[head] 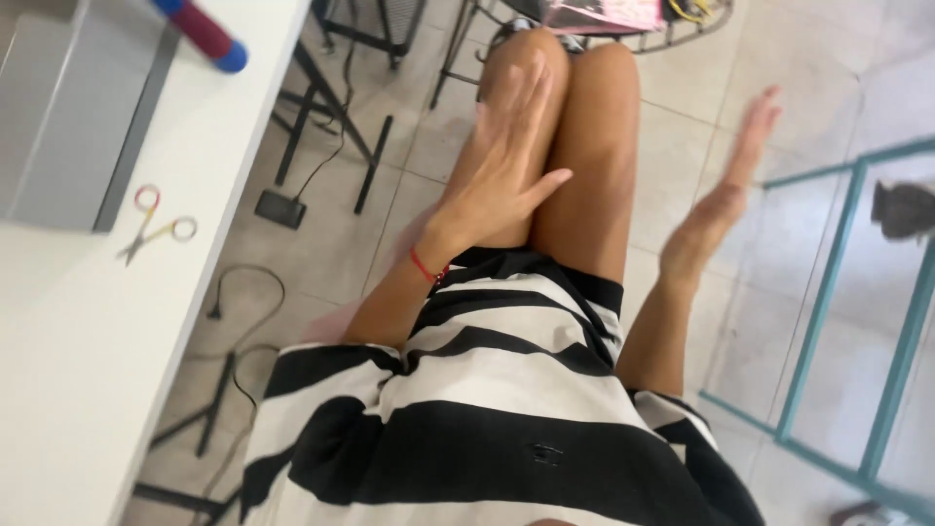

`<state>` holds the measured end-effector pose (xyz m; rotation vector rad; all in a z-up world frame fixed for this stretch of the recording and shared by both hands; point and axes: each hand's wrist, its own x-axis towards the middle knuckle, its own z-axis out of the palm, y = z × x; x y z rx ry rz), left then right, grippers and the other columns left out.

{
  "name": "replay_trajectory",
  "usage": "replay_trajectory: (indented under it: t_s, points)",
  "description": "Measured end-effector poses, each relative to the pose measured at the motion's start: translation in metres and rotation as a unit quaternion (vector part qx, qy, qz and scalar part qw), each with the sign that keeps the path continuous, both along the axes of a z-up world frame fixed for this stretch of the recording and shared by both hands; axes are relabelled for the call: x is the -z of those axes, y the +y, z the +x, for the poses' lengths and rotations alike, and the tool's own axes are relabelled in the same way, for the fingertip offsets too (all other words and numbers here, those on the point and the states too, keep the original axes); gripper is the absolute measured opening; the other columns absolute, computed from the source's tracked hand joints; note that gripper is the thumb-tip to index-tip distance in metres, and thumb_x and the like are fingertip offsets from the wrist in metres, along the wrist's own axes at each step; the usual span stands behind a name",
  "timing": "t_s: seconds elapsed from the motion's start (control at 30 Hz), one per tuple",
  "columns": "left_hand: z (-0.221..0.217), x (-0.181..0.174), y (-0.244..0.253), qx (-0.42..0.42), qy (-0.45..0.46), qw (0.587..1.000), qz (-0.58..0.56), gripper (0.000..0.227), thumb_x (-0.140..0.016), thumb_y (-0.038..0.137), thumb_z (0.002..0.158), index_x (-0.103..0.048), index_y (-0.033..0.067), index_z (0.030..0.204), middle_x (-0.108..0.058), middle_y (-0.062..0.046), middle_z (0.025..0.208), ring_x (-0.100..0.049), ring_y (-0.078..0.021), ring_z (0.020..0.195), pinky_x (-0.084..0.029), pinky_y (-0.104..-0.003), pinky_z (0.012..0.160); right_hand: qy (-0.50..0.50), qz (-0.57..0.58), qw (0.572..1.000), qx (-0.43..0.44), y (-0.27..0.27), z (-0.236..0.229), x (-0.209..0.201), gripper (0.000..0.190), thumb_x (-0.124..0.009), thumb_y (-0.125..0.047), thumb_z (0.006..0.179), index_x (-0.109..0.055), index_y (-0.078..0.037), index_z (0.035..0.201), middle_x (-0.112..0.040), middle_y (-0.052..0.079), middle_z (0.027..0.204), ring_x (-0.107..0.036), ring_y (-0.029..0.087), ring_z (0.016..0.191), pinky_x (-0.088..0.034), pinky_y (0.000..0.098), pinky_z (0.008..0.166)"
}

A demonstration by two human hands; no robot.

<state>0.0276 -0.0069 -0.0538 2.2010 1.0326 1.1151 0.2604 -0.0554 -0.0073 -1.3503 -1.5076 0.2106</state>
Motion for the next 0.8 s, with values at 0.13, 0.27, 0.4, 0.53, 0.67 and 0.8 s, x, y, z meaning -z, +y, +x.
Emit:
replay_trajectory:
  t_s: [0.13,0.27,0.4,0.53,0.67,0.8]
  points:
    - [-0.001,0.000,0.006,0.043,-0.141,0.987,-0.059,0.094,-0.069,0.018,0.108,0.003,0.0078,0.167,-0.005,-0.015,0.178,-0.013,-0.0341,0.169,-0.017,-0.046,0.144,0.126,-0.040,0.991,-0.029,0.020,0.020,0.019,0.082,-0.017,-0.082,0.103,-0.025,-0.028,0.165,-0.024,0.009,0.175,-0.015,0.032,0.165,-0.005,0.0634,0.134]
    - [0.002,0.027,0.034,-0.003,-0.130,0.990,-0.062,0.072,-0.064,0.005,0.102,-0.025,0.0069,0.162,-0.026,-0.017,0.169,-0.027,-0.0383,0.159,-0.028,-0.049,0.133,0.100,-0.122,0.987,-0.037,0.043,0.051,0.047,0.065,-0.025,-0.054,0.115,-0.024,-0.011,0.164,-0.025,0.016,0.170,-0.018,0.033,0.159,-0.014,0.0563,0.130]
    - [-0.005,0.025,0.081,-0.041,-0.129,0.987,-0.087,0.053,-0.069,0.005,0.100,-0.051,0.0088,0.151,-0.053,-0.015,0.150,-0.052,-0.0371,0.140,-0.047,-0.048,0.115,0.031,-0.147,0.989,-0.012,0.071,0.073,0.049,0.047,-0.040,-0.017,0.118,-0.029,-0.005,0.163,-0.031,0.023,0.164,-0.023,0.043,0.152,-0.027,0.0636,0.122]
    - [0.000,0.032,0.181,0.000,-0.154,0.974,-0.164,0.047,-0.064,0.001,0.096,-0.051,0.0018,0.141,-0.061,-0.017,0.137,-0.064,-0.0308,0.124,-0.054,-0.042,0.104,0.008,-0.160,0.987,0.027,0.125,0.087,0.038,0.051,-0.050,-0.025,0.114,-0.033,-0.004,0.157,-0.039,0.020,0.162,-0.039,0.037,0.150,-0.035,0.0518,0.123]
    - [0.033,0.028,0.292,-0.012,-0.111,0.994,0.001,0.042,-0.068,-0.007,0.089,-0.058,-0.0020,0.129,-0.064,-0.016,0.124,-0.065,-0.0307,0.106,-0.053,-0.037,0.091,-0.038,-0.146,0.989,-0.013,0.173,0.097,0.046,0.050,-0.053,-0.021,0.112,-0.036,-0.002,0.154,-0.045,0.023,0.156,-0.046,0.040,0.145,-0.038,0.0571,0.120]
    - [0.090,0.040,0.392,-0.076,0.020,0.993,0.092,0.027,-0.072,-0.002,0.086,-0.071,-0.0017,0.113,-0.071,-0.020,0.107,-0.069,-0.0358,0.092,-0.055,-0.044,0.083,0.010,-0.185,0.982,-0.028,0.188,0.074,0.019,0.048,-0.056,-0.014,0.105,-0.043,0.002,0.148,-0.052,0.018,0.152,-0.051,0.033,0.140,-0.039,0.0446,0.118]
